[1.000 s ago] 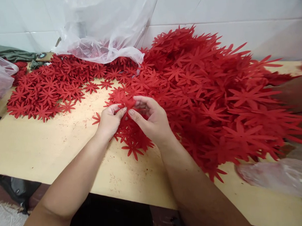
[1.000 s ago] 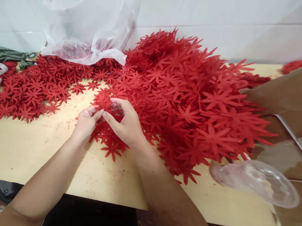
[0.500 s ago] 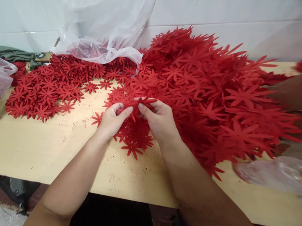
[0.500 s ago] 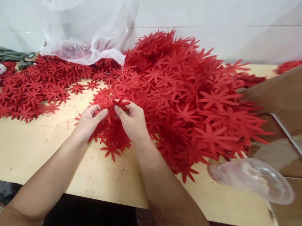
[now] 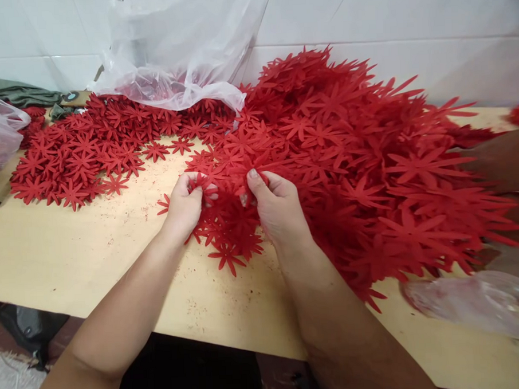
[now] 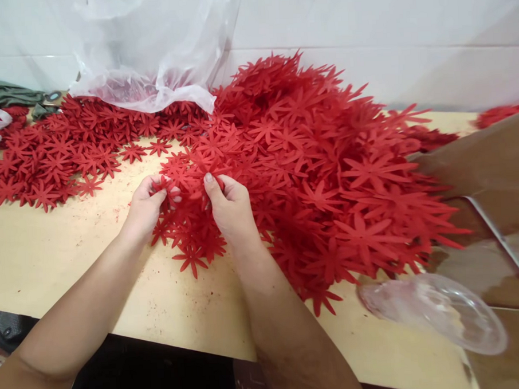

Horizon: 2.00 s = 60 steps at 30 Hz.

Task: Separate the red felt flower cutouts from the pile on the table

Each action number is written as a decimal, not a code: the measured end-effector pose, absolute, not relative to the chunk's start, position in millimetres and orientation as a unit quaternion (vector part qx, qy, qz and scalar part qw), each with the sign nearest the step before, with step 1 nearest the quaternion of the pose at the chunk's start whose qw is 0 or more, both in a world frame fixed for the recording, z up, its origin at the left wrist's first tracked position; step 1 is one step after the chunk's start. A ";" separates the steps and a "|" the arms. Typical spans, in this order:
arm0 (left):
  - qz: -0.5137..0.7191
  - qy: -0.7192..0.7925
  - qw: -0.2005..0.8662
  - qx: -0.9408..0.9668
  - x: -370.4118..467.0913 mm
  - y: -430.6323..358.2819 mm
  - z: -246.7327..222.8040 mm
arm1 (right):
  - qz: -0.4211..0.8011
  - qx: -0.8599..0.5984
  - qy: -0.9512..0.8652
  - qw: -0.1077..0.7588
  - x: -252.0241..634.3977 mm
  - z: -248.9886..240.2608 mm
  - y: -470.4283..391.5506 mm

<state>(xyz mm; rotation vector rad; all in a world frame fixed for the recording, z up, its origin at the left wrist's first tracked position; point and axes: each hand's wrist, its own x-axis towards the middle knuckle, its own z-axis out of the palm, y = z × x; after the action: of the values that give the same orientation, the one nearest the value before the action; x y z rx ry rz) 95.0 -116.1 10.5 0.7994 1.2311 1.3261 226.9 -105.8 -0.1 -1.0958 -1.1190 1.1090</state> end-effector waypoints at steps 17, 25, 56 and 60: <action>0.593 0.448 0.583 0.328 91.1 -120.2 10.2 | 0.565 -0.385 -0.568 0.458 225.1 3.3 -112.9; 0.618 0.472 0.558 0.292 87.5 -114.5 12.1 | 0.513 -0.450 -0.521 0.513 231.1 0.6 -105.3; 0.554 0.484 0.557 0.386 95.7 -123.4 9.0 | 0.415 -0.445 -0.599 0.521 217.3 3.3 -119.3; 0.541 0.497 0.548 0.400 95.6 -122.8 7.6 | 0.468 -0.428 -0.588 0.502 212.7 5.4 -121.2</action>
<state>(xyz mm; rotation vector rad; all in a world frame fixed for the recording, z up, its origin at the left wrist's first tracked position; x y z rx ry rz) 95.6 -122.8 7.6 0.9482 1.1786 1.2812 212.7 -121.2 5.4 -1.0353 -1.4205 1.1319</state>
